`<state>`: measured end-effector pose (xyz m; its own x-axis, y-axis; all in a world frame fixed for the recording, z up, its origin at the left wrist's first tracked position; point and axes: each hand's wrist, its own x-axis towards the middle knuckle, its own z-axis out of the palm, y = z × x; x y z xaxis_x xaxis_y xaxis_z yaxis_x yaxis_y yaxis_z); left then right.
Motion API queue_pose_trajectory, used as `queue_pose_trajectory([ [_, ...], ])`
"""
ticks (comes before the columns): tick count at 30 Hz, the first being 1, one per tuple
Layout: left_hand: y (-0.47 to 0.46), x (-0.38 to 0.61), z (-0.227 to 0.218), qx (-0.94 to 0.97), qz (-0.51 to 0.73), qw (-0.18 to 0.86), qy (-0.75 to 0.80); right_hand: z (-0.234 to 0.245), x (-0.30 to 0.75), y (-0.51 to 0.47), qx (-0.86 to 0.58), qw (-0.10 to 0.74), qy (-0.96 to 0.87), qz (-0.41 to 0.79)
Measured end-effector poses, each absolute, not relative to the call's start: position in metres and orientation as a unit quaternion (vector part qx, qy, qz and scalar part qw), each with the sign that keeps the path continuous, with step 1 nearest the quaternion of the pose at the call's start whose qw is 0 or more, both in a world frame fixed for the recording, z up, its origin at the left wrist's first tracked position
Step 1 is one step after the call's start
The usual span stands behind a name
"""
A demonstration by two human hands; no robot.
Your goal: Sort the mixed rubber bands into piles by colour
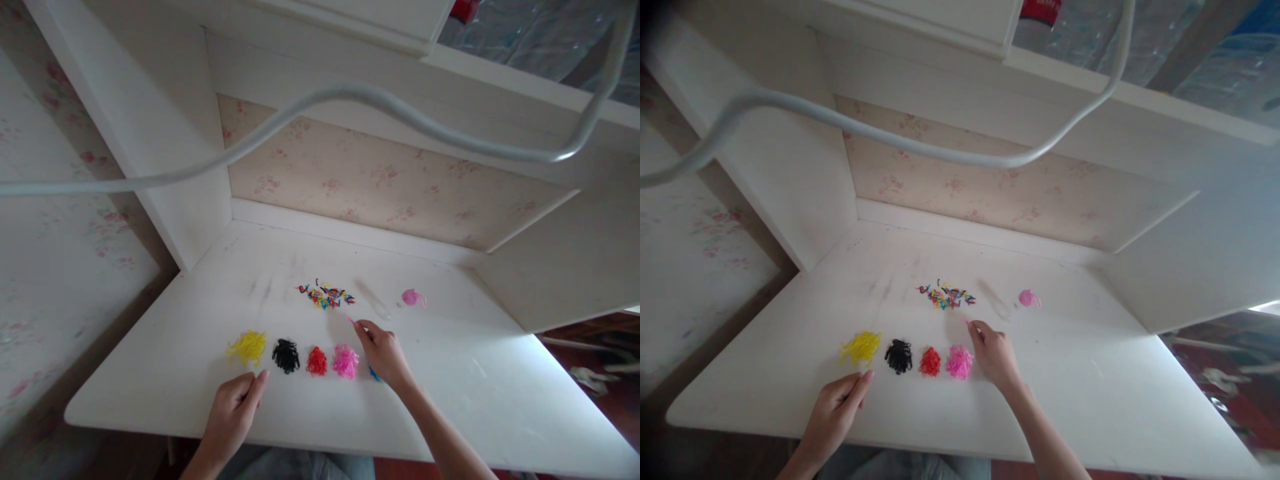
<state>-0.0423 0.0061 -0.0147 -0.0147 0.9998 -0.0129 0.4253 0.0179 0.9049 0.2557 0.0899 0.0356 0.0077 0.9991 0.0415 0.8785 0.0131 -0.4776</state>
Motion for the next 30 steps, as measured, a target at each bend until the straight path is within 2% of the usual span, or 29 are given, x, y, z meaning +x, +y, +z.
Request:
queue_pose_trajectory([
  [2,0.006,-0.041,-0.014,0.595,0.374,0.375,0.605,0.033,0.256,0.072,-0.689,0.196,-0.676,0.173],
  [6,0.007,-0.038,-0.012,0.601,0.367,0.372,0.605,0.028,0.254,0.048,-0.688,0.159,-0.688,0.171],
  [15,0.007,-0.036,-0.011,0.606,0.364,0.353,0.613,0.053,0.264,0.07,-0.617,-0.02,-0.777,0.127],
  [23,0.007,-0.036,-0.012,0.609,0.37,0.344,0.612,0.056,0.253,0.101,-0.555,-0.124,-0.817,0.09],
  [30,0.009,-0.037,-0.012,0.617,0.372,0.334,0.608,0.058,0.26,0.11,-0.622,-0.107,-0.771,0.089],
])
